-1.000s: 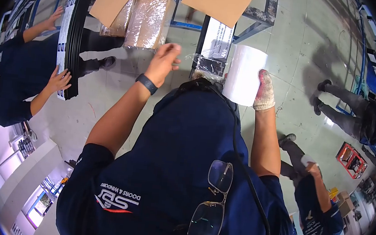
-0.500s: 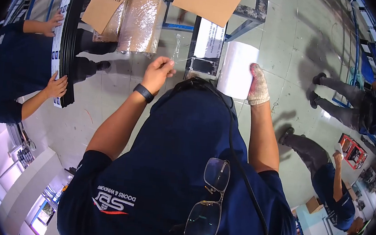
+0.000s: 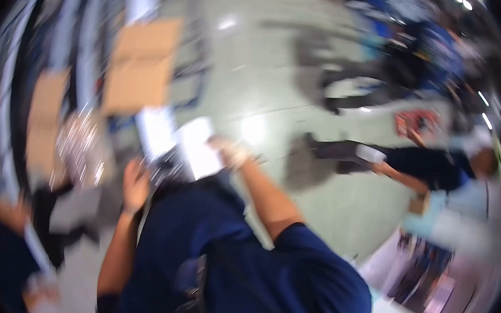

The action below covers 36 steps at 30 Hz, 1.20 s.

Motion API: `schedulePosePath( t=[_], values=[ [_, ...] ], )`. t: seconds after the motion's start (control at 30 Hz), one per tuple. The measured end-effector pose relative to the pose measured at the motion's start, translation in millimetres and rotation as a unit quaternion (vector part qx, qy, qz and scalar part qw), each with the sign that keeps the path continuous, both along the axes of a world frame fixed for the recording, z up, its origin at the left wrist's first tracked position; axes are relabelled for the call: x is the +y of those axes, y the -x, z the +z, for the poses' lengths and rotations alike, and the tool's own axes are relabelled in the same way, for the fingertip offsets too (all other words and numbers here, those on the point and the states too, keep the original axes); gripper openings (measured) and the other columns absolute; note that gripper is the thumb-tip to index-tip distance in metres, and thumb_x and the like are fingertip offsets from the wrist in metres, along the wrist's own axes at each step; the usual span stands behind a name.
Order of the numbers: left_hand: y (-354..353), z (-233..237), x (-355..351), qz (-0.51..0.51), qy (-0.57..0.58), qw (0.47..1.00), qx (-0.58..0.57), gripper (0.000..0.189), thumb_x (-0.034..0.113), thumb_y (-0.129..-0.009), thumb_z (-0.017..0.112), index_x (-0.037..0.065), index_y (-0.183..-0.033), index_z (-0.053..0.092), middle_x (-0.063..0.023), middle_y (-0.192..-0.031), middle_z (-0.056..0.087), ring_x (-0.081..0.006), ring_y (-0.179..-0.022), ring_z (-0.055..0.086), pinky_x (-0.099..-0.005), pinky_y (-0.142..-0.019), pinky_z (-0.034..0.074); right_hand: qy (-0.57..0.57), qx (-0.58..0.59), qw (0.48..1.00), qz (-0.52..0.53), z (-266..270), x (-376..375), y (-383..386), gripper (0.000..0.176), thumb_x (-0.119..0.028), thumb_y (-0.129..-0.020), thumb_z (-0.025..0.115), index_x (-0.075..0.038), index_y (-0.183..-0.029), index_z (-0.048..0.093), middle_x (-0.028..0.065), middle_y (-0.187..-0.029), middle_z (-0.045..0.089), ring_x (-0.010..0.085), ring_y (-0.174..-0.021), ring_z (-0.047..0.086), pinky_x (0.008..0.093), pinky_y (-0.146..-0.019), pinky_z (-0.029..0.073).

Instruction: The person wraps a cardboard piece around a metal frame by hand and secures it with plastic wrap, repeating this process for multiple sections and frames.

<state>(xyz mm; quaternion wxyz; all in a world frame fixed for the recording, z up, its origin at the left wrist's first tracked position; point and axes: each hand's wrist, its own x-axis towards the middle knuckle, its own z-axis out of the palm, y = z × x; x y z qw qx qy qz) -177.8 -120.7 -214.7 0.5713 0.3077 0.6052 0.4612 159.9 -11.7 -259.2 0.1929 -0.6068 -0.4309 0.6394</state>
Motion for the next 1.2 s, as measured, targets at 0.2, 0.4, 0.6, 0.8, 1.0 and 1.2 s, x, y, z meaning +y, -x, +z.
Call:
schedulePosePath(
  t=[0.2,0.4,0.6,0.8,1.0,1.2],
  values=[
    [12,-18,18,-0.055,0.016,0.995,0.087,0.012,-0.003,-0.097,0.054,0.009,-0.102,0.054,0.0033,-0.083,0.051,-0.0049,-0.066,0.045,-0.0217,-0.055,0.035,0.201,0.318,0.924,-0.07,20,-4,32,0.063,-0.037,-0.088,0.078,-0.008,-0.14,0.056,0.0108,-0.119,0.072,0.0228,-0.101,0.073,0.0389,-0.092,0.057],
    [10,-9,24,-0.034,0.029,0.993,0.112,0.011,0.022,-0.103,0.054,0.013,-0.099,0.056,0.0035,-0.08,0.051,-0.0079,-0.066,0.05,-0.0234,-0.052,0.038,0.09,0.217,0.966,-0.108,33,-1,37,0.078,-0.033,-0.079,0.084,-0.003,-0.141,0.047,0.0086,-0.113,0.067,0.0185,-0.09,0.068,0.036,-0.077,0.057],
    [23,-13,35,-0.035,0.172,0.972,-0.158,0.006,0.021,-0.103,0.058,0.015,-0.104,0.06,-0.0009,-0.086,0.068,-0.0158,-0.064,0.063,-0.0281,-0.052,0.047,0.079,0.181,0.976,-0.091,15,-7,38,0.065,-0.062,-0.086,0.07,-0.007,-0.122,0.068,0.0067,-0.108,0.07,0.0201,-0.087,0.069,0.0362,-0.074,0.056],
    [34,-28,36,-0.084,0.198,0.957,-0.196,0.014,0.031,-0.099,0.064,0.024,-0.109,0.058,0.0053,-0.091,0.067,-0.0146,-0.075,0.064,-0.0346,-0.059,0.049,0.146,0.073,0.985,-0.051,-48,4,37,0.089,-0.08,-0.084,0.056,-0.007,-0.133,0.064,0.0151,-0.127,0.065,0.0274,-0.112,0.064,0.0423,-0.081,0.056],
    [31,-33,26,-0.079,0.201,0.953,-0.214,0.032,0.045,-0.097,0.065,0.03,-0.124,0.055,0.0036,-0.115,0.064,-0.021,-0.102,0.06,-0.0512,-0.084,0.049,0.222,0.156,0.962,0.022,18,-9,37,0.09,-0.065,-0.081,0.072,-0.021,-0.153,0.043,0.0142,-0.145,0.052,0.0317,-0.128,0.055,0.0531,-0.086,0.056],
    [41,-85,16,-0.071,0.256,0.933,-0.243,0.055,0.066,-0.091,0.062,0.029,-0.131,0.055,0.0051,-0.131,0.057,-0.0264,-0.115,0.054,-0.0608,-0.095,0.044,0.245,0.235,0.932,-0.129,-12,-18,61,0.073,-0.039,-0.08,0.084,-0.012,-0.138,0.049,0.0091,-0.111,0.066,0.0241,-0.079,0.068,0.0453,-0.054,0.057]
  ],
)
